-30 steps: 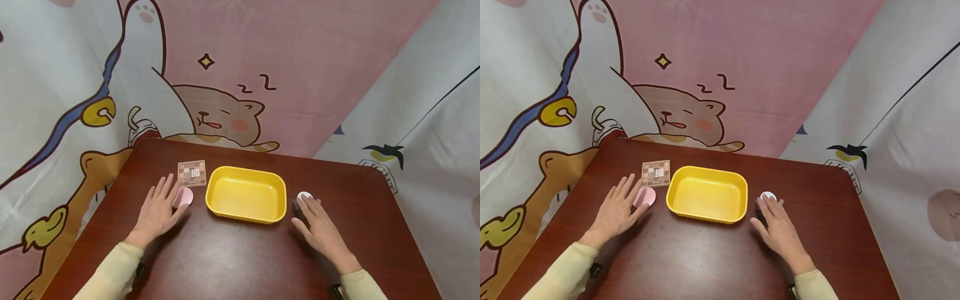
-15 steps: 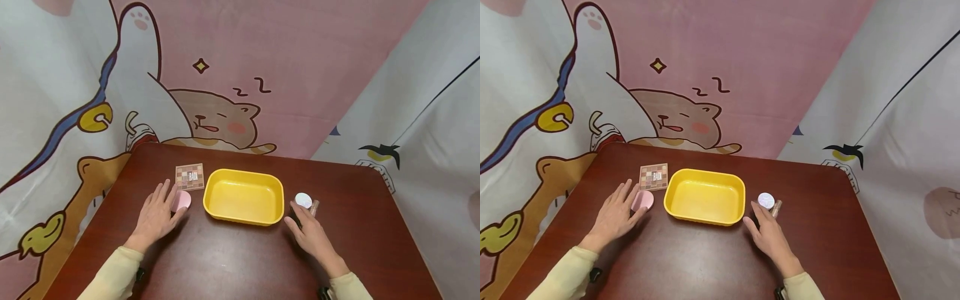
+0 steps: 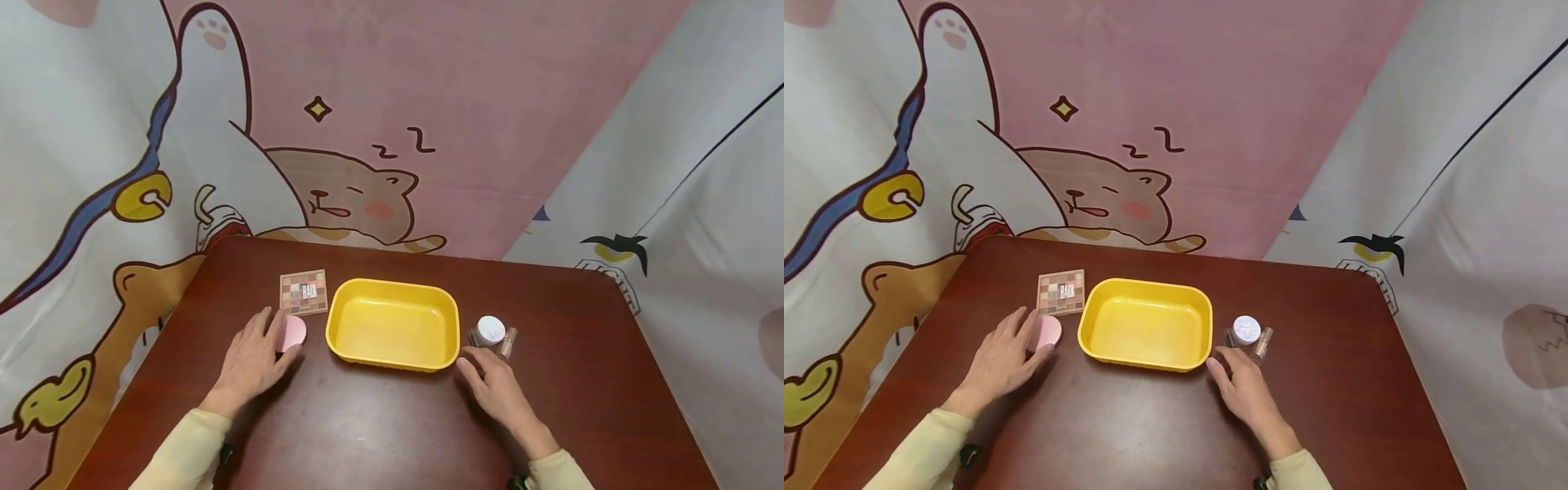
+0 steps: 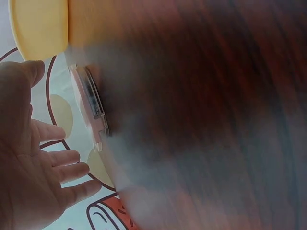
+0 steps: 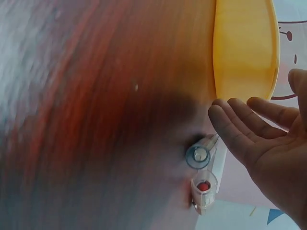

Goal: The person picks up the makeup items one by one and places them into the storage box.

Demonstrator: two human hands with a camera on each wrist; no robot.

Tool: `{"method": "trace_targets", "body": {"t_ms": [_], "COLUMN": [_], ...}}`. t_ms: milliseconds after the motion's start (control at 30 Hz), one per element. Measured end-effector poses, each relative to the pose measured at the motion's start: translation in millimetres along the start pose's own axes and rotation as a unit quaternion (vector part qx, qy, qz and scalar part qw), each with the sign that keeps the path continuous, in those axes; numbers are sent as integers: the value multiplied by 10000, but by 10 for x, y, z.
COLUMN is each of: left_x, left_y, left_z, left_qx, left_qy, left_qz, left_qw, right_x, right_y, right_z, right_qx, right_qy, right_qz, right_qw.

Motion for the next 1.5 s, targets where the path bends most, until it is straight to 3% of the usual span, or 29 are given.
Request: {"method": "trace_targets", "body": {"t_ms": [533,1033,1133,1300,1500], "left_x": [-13,-58,-78,-88,-86], "left_y": [77,169,186,217,250], "left_z": [-24,5,19,3,-11], "left_qx": [334,297,300,352,364], "left_qy": [-139,91,103,90,157], "left_qz": [237,230,212,236,237], "left_qw": [9991,9993,9993,9991,9989], "right_x": [-122,-220,-238,-245,-251], "right_y": [58,46,48,47,56], "right_z": [67,133,155,202,225], "right_qx": [-644,-1250,-1609,-2318,-2722], "right_qy": [328,1040,1391,2041,2400], "right_qz": [206,30,219,506,601], "right_qw": [9972,9867,9769,9498,9299]}}
Point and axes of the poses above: each hand's wrist, its own y-axis towards the middle knuckle, its own x-axis out of the back of the hand, z = x × y, the point moved 1 cm from there along y, towards the middle knuckle, and after that the axes turned 15 degrees about -x, right-handed, at the moved point
